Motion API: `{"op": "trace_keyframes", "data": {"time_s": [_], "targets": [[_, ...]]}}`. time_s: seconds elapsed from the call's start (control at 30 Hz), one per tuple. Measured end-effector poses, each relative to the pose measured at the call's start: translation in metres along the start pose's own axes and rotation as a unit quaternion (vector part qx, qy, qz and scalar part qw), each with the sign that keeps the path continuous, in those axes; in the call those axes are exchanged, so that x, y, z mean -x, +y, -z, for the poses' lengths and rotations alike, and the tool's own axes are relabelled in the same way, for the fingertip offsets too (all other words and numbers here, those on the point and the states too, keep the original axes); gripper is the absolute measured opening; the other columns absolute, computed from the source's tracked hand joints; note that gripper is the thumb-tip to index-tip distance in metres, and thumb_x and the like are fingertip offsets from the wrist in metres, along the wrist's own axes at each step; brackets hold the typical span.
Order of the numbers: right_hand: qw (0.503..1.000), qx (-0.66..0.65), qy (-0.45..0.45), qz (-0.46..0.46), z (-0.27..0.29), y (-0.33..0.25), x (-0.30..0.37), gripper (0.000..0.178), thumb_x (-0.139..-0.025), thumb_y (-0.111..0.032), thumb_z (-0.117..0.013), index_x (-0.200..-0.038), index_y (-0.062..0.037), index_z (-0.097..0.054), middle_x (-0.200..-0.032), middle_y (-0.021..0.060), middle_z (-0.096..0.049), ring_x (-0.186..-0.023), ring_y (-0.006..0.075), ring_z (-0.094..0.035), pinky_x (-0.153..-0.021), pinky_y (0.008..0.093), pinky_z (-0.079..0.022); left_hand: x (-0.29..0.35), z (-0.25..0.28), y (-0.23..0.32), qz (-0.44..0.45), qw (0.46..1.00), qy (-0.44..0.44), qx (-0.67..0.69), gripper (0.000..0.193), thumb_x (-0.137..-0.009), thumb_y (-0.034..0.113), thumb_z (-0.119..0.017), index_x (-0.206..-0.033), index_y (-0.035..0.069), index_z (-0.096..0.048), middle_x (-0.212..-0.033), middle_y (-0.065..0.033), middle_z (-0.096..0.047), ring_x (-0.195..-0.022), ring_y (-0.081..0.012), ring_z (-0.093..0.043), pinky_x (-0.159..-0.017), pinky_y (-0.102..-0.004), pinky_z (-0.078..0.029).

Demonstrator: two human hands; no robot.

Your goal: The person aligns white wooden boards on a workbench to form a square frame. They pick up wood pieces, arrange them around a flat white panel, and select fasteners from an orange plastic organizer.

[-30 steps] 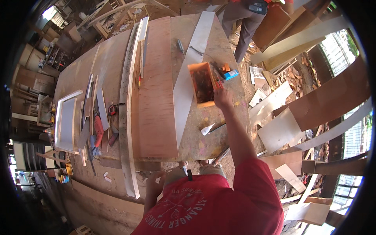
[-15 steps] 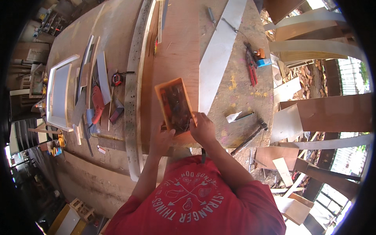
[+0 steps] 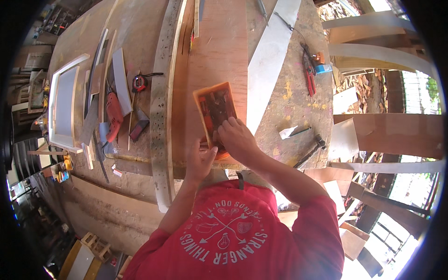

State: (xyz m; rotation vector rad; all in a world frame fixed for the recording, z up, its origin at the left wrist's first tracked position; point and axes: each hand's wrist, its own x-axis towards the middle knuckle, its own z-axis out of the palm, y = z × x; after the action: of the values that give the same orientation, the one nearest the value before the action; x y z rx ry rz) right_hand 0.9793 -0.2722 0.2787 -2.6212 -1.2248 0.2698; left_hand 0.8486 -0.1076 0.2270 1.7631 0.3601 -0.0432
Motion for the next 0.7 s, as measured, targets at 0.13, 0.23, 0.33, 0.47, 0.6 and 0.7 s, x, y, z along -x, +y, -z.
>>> {"op": "trace_keyframes", "data": {"time_s": [0.13,0.23,0.33,0.47,0.6,0.7], "targets": [[0.999,0.028,-0.025,-0.037,0.024,0.009,0.02,0.009,-0.085,-0.012,-0.065,-0.092,-0.006,-0.068,-0.095,0.0095,-0.065,-0.103,0.0267,-0.06,-0.095,0.0423,-0.045,-0.004,0.001,0.0,-0.036,0.998,0.005,-0.054,0.062,-0.097,0.028,-0.079,-0.143,-0.005,-0.055,-0.121,-0.0238,-0.067,-0.1,-0.0346,-0.069,-0.088,-0.0435,-0.056],[0.998,0.007,-0.003,-0.055,0.017,0.008,0.009,0.009,-0.084,-0.012,-0.066,-0.09,-0.0055,-0.068,-0.101,0.0107,-0.066,-0.105,0.0275,-0.059,-0.095,0.0437,-0.044,-0.008,0.008,0.004,-0.087,0.988,-0.003,-0.128,0.058,-0.096,0.028,-0.079,-0.138,-0.005,-0.056,-0.121,-0.0268,-0.067,-0.103,-0.0416,-0.068,-0.089,-0.0477,-0.055],[0.998,0.006,0.051,-0.034,0.005,0.008,-0.012,0.009,-0.084,-0.013,-0.067,-0.09,-0.0066,-0.07,-0.105,0.0111,-0.066,-0.109,0.0289,-0.058,-0.102,0.0465,-0.043,-0.011,0.014,0.013,-0.087,0.987,-0.015,-0.134,0.053,-0.095,0.024,-0.078,-0.133,-0.006,-0.057,-0.118,-0.0278,-0.066,-0.106,-0.0467,-0.066,-0.089,-0.0498,-0.055],[0.999,0.023,-0.02,-0.016,-0.016,0.01,-0.029,0.026,-0.079,-0.012,-0.071,-0.104,-0.0099,-0.077,-0.114,0.0123,-0.065,-0.124,0.0327,-0.054,-0.126,0.0618,-0.026,-0.02,0.027,0.011,-0.081,0.983,-0.009,-0.162,0.049,-0.093,0.02,-0.078,-0.13,-0.007,-0.059,-0.112,-0.0268,-0.066,-0.105,-0.0465,-0.066,-0.087,-0.0499,-0.054],[0.999,0.047,0.001,-0.011,-0.015,0.011,-0.026,0.028,-0.08,-0.014,-0.071,-0.107,-0.0117,-0.079,-0.119,0.0143,-0.063,-0.134,0.0356,-0.05,-0.13,0.072,-0.008,-0.028,0.038,0.011,-0.106,0.983,-0.018,-0.148,0.045,-0.091,0.015,-0.076,-0.128,-0.007,-0.061,-0.11,-0.0259,-0.064,-0.102,-0.0465,-0.065,-0.086,-0.0504,-0.054],[0.997,0.059,-0.051,-0.019,-0.005,0.012,-0.032,0.023,-0.084,-0.02,-0.071,-0.103,-0.0135,-0.08,-0.127,0.0176,-0.062,-0.145,0.0387,-0.044,-0.13,0.0745,-0.006,-0.027,0.04,0.008,-0.102,0.984,-0.025,-0.146,0.045,-0.09,0.014,-0.075,-0.128,-0.007,-0.061,-0.11,-0.0252,-0.064,-0.102,-0.0461,-0.065,-0.085,-0.0502,-0.053]]}}
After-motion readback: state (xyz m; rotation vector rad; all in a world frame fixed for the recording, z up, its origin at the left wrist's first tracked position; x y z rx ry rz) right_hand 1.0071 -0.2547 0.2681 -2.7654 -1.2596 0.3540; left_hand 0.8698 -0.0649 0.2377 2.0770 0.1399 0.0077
